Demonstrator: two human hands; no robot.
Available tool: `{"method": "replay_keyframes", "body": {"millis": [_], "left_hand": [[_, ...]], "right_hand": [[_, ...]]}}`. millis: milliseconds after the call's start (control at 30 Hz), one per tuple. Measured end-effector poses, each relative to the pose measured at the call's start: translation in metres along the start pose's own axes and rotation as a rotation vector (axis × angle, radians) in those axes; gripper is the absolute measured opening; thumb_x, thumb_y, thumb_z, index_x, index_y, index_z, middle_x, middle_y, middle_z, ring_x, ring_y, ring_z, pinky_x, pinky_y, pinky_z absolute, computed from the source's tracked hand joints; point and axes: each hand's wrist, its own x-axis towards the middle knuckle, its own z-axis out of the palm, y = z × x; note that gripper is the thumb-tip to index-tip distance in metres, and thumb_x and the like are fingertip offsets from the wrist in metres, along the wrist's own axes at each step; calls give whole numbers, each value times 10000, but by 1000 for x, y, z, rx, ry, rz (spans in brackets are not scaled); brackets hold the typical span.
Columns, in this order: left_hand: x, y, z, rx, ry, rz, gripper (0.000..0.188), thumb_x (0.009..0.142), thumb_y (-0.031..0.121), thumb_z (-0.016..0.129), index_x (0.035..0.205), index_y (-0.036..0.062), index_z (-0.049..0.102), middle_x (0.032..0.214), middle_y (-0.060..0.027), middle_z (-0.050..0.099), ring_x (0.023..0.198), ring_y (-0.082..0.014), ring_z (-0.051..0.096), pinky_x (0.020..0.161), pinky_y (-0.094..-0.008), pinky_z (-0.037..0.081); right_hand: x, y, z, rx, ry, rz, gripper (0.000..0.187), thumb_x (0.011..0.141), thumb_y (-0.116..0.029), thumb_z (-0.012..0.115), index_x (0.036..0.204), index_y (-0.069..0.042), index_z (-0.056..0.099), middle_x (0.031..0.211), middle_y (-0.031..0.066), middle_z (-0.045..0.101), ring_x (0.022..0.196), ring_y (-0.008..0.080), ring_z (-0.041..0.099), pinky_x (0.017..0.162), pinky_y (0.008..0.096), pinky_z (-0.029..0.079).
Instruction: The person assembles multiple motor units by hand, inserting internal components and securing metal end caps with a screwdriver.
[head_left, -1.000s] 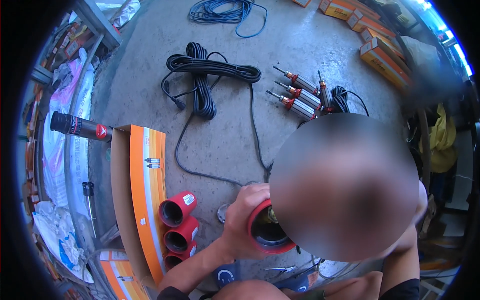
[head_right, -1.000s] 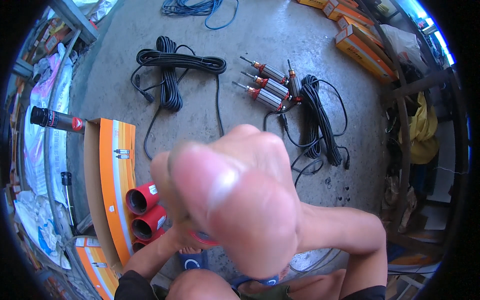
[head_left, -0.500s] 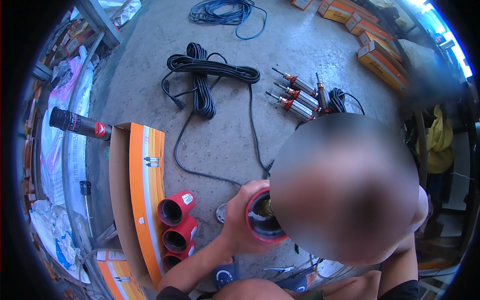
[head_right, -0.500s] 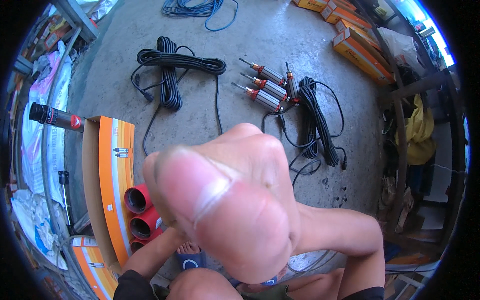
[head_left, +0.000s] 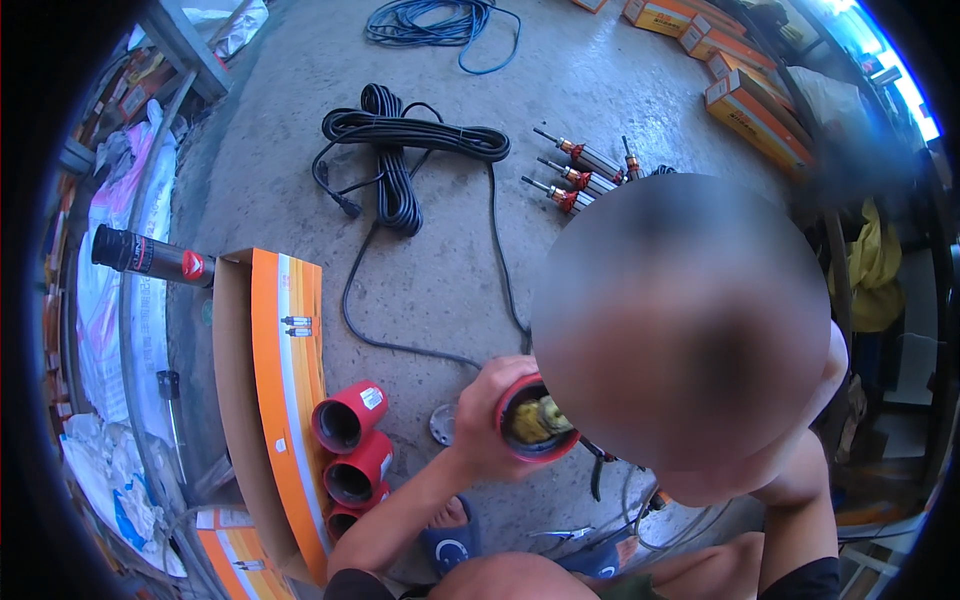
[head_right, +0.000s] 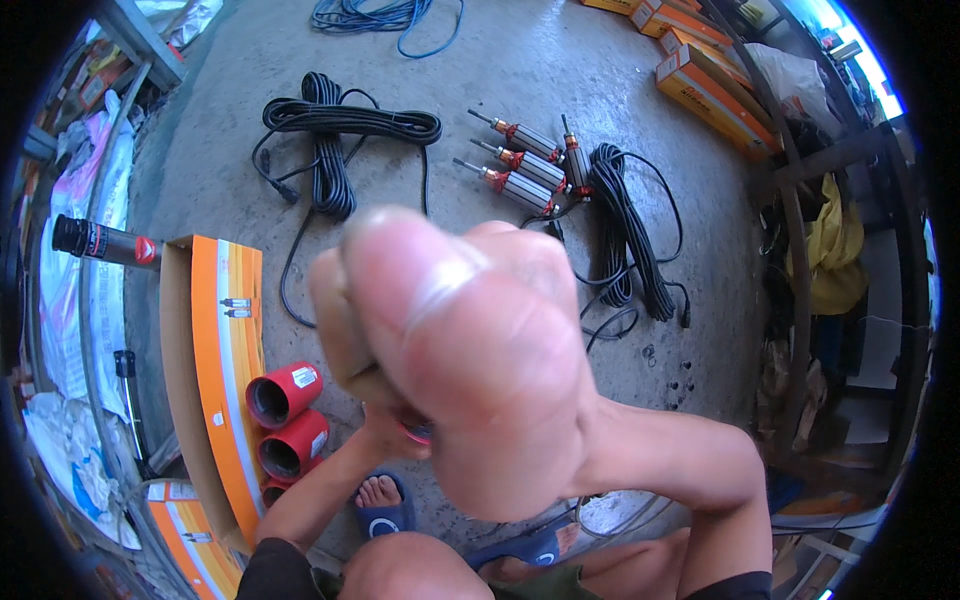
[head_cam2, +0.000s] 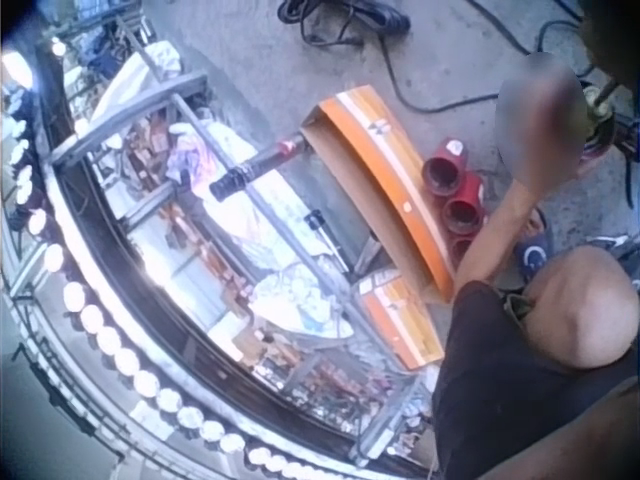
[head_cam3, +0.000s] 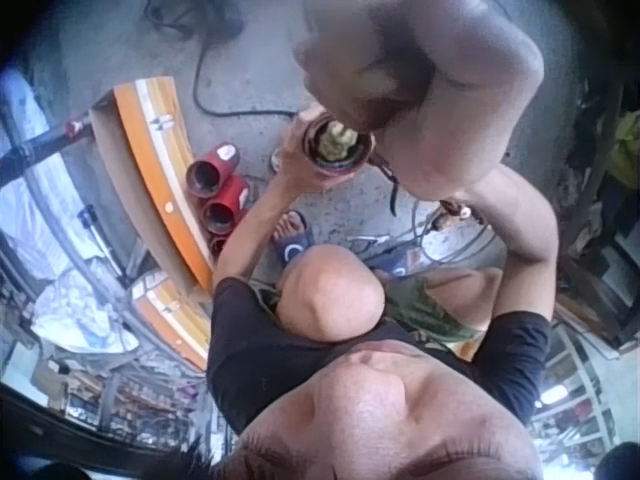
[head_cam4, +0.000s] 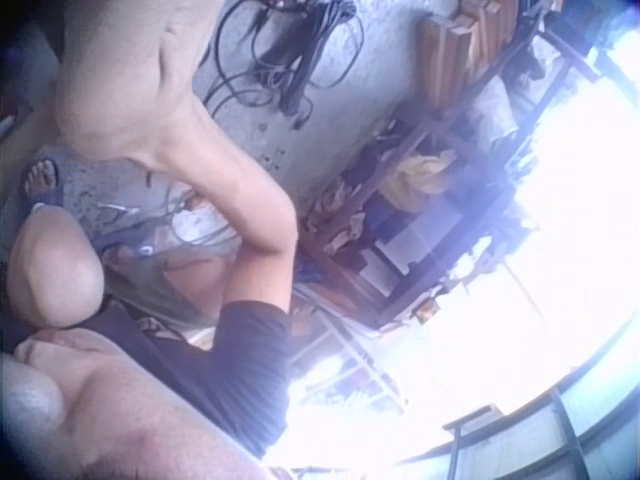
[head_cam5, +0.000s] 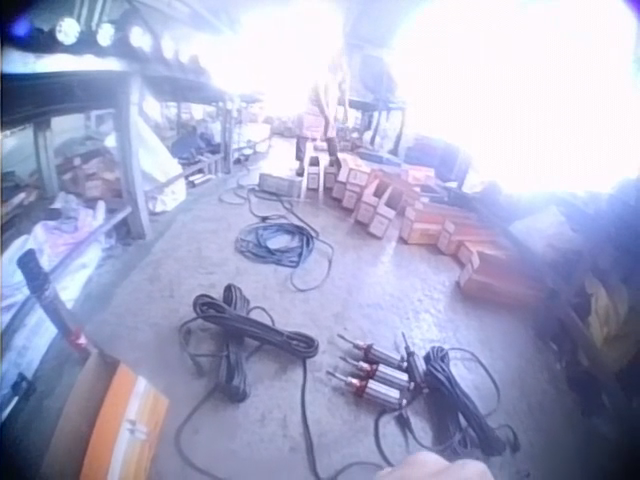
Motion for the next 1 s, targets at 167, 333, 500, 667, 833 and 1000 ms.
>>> {"method": "replay_keyframes", "body": {"millis": [167,333,500,667,833,1000], "left_hand": [[-8,-10,-2,130,-3,14,804,600,175,1001,1281,24,600,1189,-205,697,1092,-364,705,933,-440,580],[-9,-40,11,57,74,51,829,588,197,1009,1281,24,588,1197,-215,693,1095,-372,701,947,-446,571],[-29,-61,4,42,85,81,880,590,189,1019,1324,44,556,1229,-207,692,1147,-392,683,1000,-483,554],[-28,-52,4,140,55,32,878,607,186,1021,1332,54,544,1267,-205,669,1183,-394,667,1022,-488,543],[-43,-52,22,340,237,-37,846,662,214,987,1350,42,527,1273,-154,643,1200,-328,642,1042,-433,509],[-56,-67,17,305,184,-121,871,636,223,1007,1353,49,544,1273,-159,646,1174,-342,668,999,-420,539]], "right_hand": [[-18,-33,-20,-1211,-20,-227,744,666,-244,925,1328,-41,652,1291,84,709,1118,189,719,973,369,576],[-20,7,-15,-214,19,57,469,789,-386,723,1106,-80,561,1041,53,585,897,164,549,791,346,450],[-21,-11,-6,227,-77,136,414,913,-528,521,883,-118,470,791,23,461,677,139,380,609,324,325],[29,-11,21,546,-149,146,639,1036,-670,320,661,-157,378,541,-8,337,456,114,211,428,301,200],[26,-10,-11,585,-166,-167,504,1104,-468,393,693,-189,316,572,-63,226,464,102,132,422,314,129],[-4,-59,-119,466,-308,-346,346,1075,-297,425,749,-187,387,665,-63,297,537,82,217,505,284,208]]}}
